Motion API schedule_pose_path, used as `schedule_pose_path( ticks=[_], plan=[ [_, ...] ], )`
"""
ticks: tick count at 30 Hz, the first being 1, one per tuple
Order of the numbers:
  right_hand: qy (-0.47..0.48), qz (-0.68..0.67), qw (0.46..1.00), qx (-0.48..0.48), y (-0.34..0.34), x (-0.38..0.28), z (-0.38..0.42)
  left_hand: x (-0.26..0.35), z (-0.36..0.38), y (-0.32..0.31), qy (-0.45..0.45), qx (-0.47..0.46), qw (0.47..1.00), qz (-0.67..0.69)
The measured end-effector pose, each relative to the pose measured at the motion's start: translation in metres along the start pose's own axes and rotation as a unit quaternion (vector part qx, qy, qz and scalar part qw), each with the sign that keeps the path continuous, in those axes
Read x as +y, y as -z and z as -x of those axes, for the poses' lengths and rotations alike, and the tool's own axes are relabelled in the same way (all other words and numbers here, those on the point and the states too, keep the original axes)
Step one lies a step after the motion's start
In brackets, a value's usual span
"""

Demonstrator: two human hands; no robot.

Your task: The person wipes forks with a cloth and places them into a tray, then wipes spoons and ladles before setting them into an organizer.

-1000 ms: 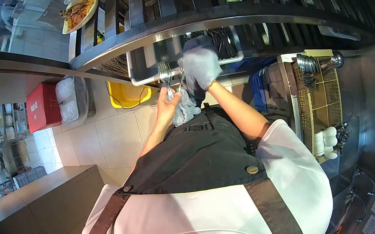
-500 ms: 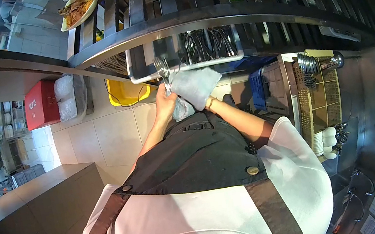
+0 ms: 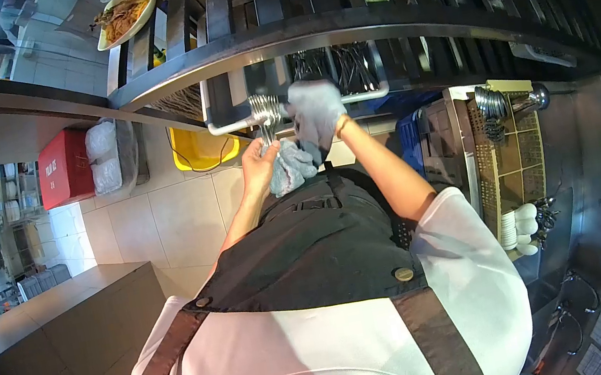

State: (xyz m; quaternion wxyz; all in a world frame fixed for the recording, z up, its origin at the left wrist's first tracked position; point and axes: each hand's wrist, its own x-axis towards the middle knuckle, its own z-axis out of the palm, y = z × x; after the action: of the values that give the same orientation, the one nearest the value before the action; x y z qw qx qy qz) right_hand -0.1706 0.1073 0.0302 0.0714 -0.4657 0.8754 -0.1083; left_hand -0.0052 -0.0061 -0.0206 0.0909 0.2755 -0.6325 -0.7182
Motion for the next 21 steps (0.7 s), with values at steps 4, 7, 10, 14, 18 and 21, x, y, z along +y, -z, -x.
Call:
schedule_pose_path(
  ticks=[4, 7, 10, 14, 18, 21],
  plan=[
    [-0.046, -0.139, 0.989, -0.025, 0.027, -0.015, 0.023, 0.006, -0.007, -0.002, -0.027, 0.014, 0.999, -0.037],
    [0.205, 0.196, 0.956, 0.073, -0.039, -0.017, 0.025, 0.007, -0.007, -0.006, -0.053, -0.022, 0.996, -0.075],
    [0.164, -0.011, 0.985, 0.058, -0.039, -0.019, 0.013, 0.012, -0.004, -0.011, -0.056, -0.013, 0.988, -0.144],
    [0.079, -0.009, 0.992, 0.093, -0.012, -0.019, 0.014, 0.018, 0.004, -0.013, -0.064, -0.021, 0.986, -0.154],
    [-0.088, 0.061, 0.986, 0.131, -0.015, -0.001, -0.006, 0.013, 0.006, -0.008, -0.048, -0.027, 0.994, -0.098],
    [-0.416, -0.035, 0.901, 0.119, -0.01, -0.023, -0.013, 0.003, 0.0, -0.005, -0.028, -0.017, 0.992, -0.125]
  ],
)
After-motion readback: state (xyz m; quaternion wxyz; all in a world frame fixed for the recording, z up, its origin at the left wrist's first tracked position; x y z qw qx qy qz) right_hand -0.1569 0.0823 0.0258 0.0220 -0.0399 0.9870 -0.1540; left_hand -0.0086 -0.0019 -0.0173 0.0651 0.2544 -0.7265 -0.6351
